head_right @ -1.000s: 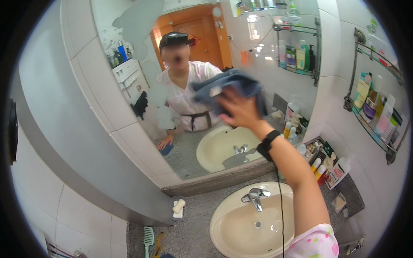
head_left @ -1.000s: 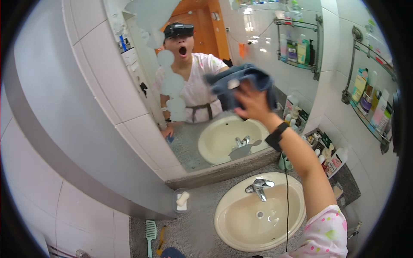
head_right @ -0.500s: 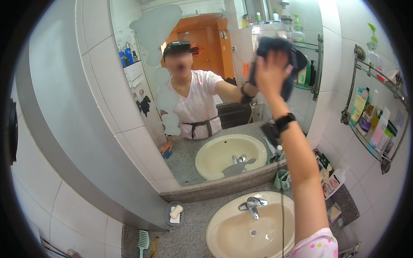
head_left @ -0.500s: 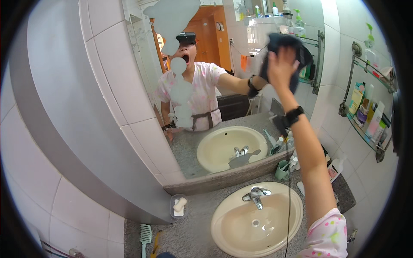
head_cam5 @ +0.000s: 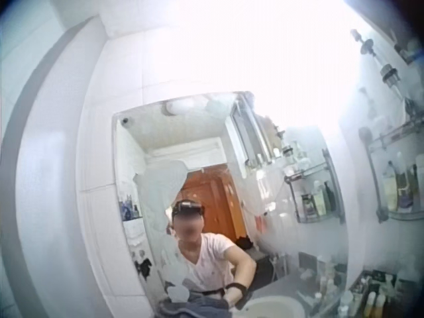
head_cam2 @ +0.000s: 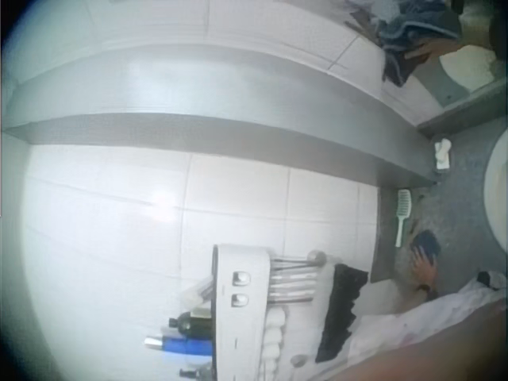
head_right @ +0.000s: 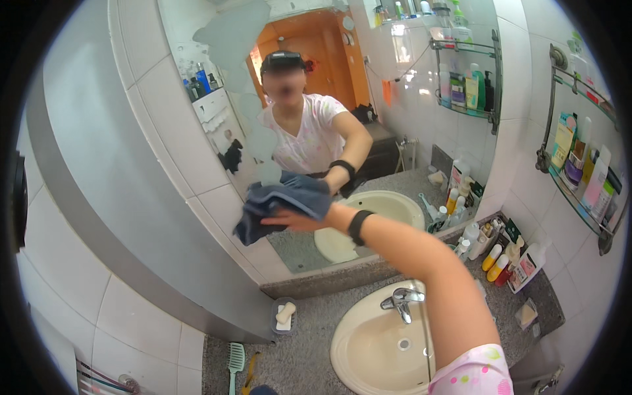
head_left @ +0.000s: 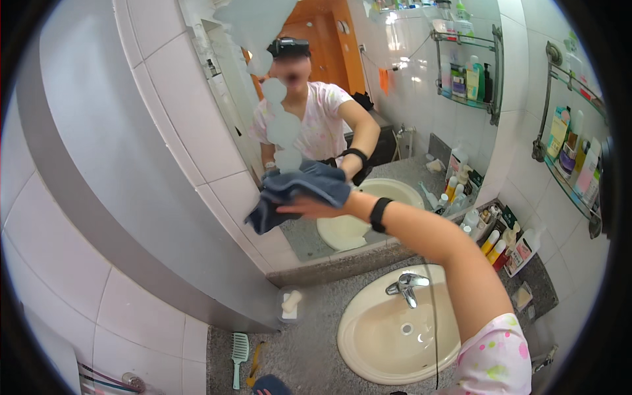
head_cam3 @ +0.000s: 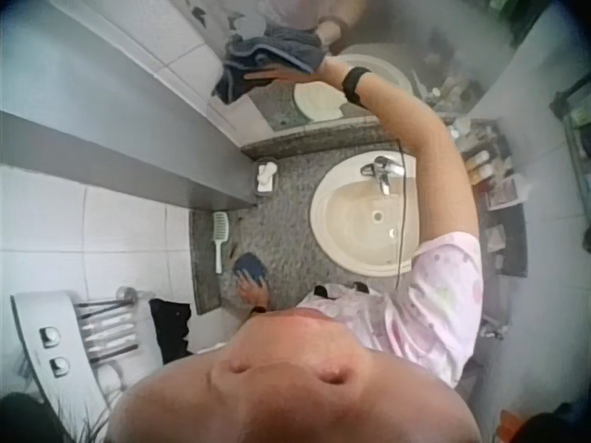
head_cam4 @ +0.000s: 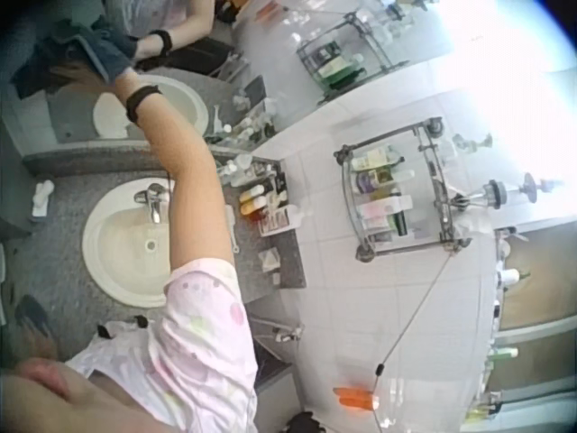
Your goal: The person washes a dark cloth in a sink and then wipes a bathroom mirror with the cloth several times before moving to a desk and picking up a notebook.
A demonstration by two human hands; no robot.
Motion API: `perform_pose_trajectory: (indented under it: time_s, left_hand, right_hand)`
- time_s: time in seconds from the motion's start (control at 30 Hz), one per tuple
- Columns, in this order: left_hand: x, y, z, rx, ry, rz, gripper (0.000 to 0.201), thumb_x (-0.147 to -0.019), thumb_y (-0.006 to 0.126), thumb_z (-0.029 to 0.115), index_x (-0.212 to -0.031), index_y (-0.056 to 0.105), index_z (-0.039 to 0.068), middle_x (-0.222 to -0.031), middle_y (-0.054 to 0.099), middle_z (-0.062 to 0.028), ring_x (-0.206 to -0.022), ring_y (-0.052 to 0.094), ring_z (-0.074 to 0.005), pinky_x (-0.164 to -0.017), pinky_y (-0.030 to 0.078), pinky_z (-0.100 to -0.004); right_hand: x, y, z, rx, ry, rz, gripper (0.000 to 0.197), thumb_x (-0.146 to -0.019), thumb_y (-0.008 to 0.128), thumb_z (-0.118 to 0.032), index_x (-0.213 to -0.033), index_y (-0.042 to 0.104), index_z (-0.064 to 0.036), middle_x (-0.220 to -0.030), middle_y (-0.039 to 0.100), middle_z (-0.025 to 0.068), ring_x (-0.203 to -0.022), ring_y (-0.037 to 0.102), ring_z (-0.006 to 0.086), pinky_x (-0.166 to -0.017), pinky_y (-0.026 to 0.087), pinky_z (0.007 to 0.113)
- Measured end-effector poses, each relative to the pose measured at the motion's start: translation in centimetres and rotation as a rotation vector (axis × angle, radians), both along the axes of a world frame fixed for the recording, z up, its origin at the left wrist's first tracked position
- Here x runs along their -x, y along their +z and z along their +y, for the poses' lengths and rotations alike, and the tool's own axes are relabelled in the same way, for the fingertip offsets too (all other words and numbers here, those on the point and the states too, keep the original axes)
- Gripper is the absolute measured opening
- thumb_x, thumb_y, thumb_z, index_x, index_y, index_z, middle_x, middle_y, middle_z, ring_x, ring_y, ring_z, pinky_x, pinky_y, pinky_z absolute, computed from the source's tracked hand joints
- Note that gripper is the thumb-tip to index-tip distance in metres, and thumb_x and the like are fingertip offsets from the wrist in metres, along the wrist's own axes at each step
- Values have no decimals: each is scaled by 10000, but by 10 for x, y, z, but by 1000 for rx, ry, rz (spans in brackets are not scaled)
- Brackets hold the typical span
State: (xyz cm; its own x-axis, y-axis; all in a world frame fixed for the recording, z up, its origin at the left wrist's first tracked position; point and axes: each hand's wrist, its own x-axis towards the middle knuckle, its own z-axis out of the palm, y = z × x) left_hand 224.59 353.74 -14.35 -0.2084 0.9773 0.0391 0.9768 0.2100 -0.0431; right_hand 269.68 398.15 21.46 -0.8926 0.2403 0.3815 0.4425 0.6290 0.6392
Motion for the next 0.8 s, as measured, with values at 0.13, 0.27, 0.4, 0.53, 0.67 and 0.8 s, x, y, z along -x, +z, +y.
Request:
perform_pose_trajectory:
  time_s: [0.13,0.27,0.4,0.53,0.67,0.8]
  left_hand:
    - [10,-12,-13,38,19,-11,718,-912,505,448,-1488,275,86,-1534,261,-148,-1362,303,-380,-1065,265,-563]
    - [-14,4,0,55,82,-14,719,-922,486,455,-1494,254,88,-1542,244,-149,-1370,290,-386,-1061,267,-572]
    - [13,-15,-3,4,8,-178,725,-916,487,460,-1491,258,81,-1534,258,-162,-1372,289,-388,-1060,266,-575]
    - [-3,3,5,99,61,-57,734,-897,514,432,-1481,270,61,-1519,279,-176,-1375,287,-382,-1068,249,-582]
    - [4,-5,2,80,33,24,723,-888,524,426,-1478,289,81,-1518,292,-164,-1393,267,-362,-1066,235,-605]
    - [4,-11,2,34,-14,-14,723,-886,525,429,-1481,288,94,-1528,279,-154,-1406,243,-355,-1062,216,-632]
  right_hand:
    - [-74,37,-49,179,-91,358,656,-796,623,-229,-1417,422,-162,-1500,325,168,-1405,276,347,-1145,177,514]
    - [-219,9,-91,-409,-517,886,766,-706,683,-228,-1416,415,-127,-1525,273,161,-1412,231,380,-1112,186,586]
    - [-334,-20,-99,-693,-803,1320,633,-924,463,-405,-1446,345,-68,-1552,209,164,-1422,197,362,-1081,208,605]
    - [-302,-32,-80,-589,-914,1884,680,-972,362,-492,-1447,294,-10,-1533,210,229,-1420,174,392,-1084,179,620]
    - [-159,-90,-37,-560,-839,1691,636,-971,432,-404,-1448,292,-7,-1537,165,256,-1437,118,402,-1087,70,664]
    - [20,-154,-44,-82,-685,1045,395,-833,598,-320,-1193,557,-164,-1291,464,196,-1337,283,445,-1002,85,774]
